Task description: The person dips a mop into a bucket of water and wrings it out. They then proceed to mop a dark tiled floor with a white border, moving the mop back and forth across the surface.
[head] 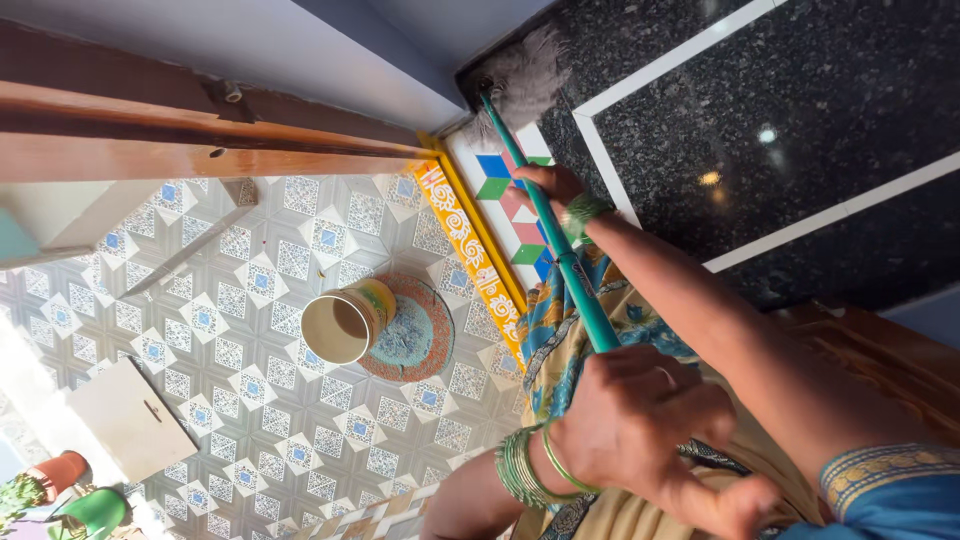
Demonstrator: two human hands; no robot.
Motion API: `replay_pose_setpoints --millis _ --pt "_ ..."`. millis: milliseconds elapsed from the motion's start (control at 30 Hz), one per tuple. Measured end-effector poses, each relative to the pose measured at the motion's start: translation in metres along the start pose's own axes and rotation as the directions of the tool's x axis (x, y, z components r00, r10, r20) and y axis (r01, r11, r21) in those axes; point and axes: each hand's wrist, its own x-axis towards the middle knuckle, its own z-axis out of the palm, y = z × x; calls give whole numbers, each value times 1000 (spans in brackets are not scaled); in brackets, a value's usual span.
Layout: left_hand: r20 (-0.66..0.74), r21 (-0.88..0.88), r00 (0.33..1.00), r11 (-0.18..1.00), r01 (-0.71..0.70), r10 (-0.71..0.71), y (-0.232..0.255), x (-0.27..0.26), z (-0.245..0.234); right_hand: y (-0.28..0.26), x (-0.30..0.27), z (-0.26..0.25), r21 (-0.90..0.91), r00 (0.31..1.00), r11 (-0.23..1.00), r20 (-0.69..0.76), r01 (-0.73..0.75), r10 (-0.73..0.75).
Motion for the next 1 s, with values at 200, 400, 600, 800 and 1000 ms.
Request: replay_pose_setpoints --millis 200,400,600,800,1000 --pt "-118 -197 966 949 -248 228 -10 -3 -27 0 -30 -27 -88 977 996 -209 20 -38" --pt "-55 -394 998 919 -21 -1 -1 1 -62 26 -107 -59 -303 946 951 -319 -53 -49" --pt "-23 -548 986 827 124 -164 -61 0 -12 96 -192 -78 -215 811 850 -477 -482 339" --pt "-41 -778 942 603 180 -333 -116 -23 40 166 -249 -59 -277 743 763 -561 -584 364" --pt "-110 -598 892 746 294 -439 -90 -72 -14 113 -212 -17 -139 808 842 -396 -522 436"
